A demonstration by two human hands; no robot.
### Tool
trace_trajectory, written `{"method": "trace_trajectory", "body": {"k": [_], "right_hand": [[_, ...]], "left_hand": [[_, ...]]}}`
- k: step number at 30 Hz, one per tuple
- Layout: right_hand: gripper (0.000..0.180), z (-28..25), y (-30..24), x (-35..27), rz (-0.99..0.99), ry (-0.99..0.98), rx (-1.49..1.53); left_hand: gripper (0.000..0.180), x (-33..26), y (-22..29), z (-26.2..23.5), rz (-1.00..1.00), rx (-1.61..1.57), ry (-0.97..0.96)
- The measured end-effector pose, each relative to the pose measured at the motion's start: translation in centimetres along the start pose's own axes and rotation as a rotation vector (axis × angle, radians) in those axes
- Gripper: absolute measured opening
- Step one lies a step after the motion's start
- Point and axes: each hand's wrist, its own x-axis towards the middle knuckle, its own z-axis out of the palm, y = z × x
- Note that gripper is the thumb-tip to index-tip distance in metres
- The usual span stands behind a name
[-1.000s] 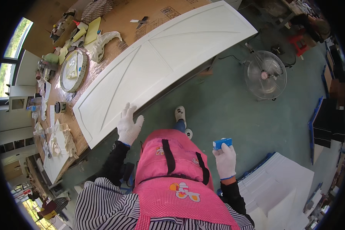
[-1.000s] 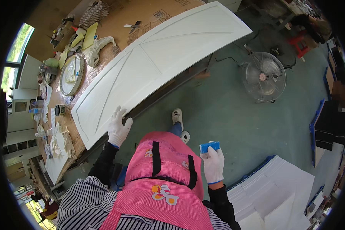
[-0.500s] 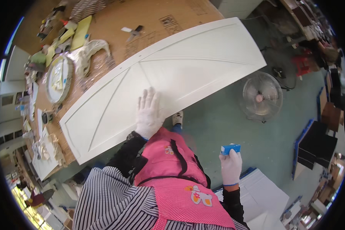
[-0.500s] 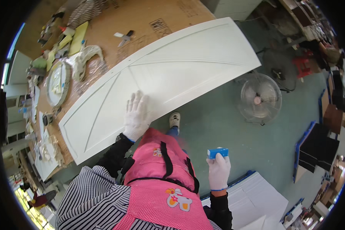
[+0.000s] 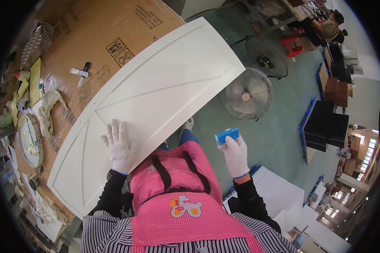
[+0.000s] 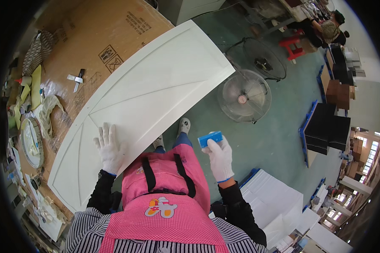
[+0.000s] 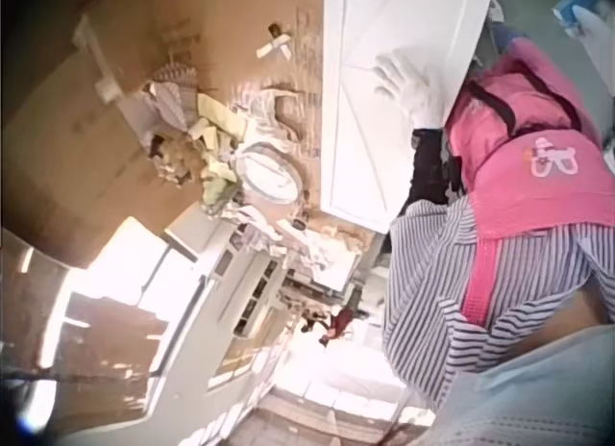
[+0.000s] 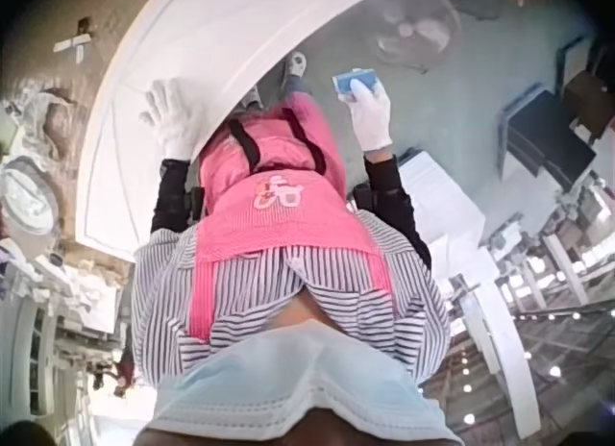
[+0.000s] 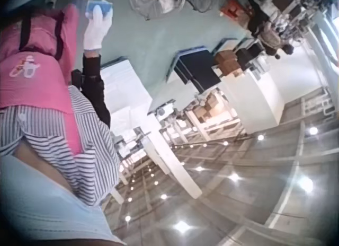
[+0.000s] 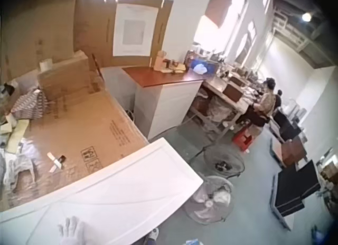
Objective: Applying liquid and cleaning the surface of a furniture panel using a sponge.
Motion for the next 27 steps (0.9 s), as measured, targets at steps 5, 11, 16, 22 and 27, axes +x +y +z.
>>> {"method": "trace_trajectory", "body": {"k": [5, 11, 16, 22, 27], "right_hand": [[0.038, -1.2, -7.8, 8.0, -0.422, 0.144, -0.471], [0.040, -0.7, -14.3, 16.8, -0.466, 0.036, -0.712], [0.034, -0.5, -17.3, 23.3, -0.390, -0.166, -0.708], [0.031, -0.3, -21.2, 29.6, 0.165, -0.613, -0.278], [0.032, -0.7, -18.6, 28.2, 0.488, -0.878, -0.322]], "left_hand": [[0.078, 2.5, 0.4, -1.0, -0.117, 0.005, -0.025], [0.070, 9.2, 0.1, -1.6, -0.169, 0.082, 0.181], [0.070, 12.9, 1.1, -0.9, -0.405, 0.101, 0.145], [0.065, 10.9, -5.8, -1.9, -0.454, -0.011, 0.105], [0.061, 8.6, -10.8, -4.8, -0.459, 0.063, 0.022]]}}
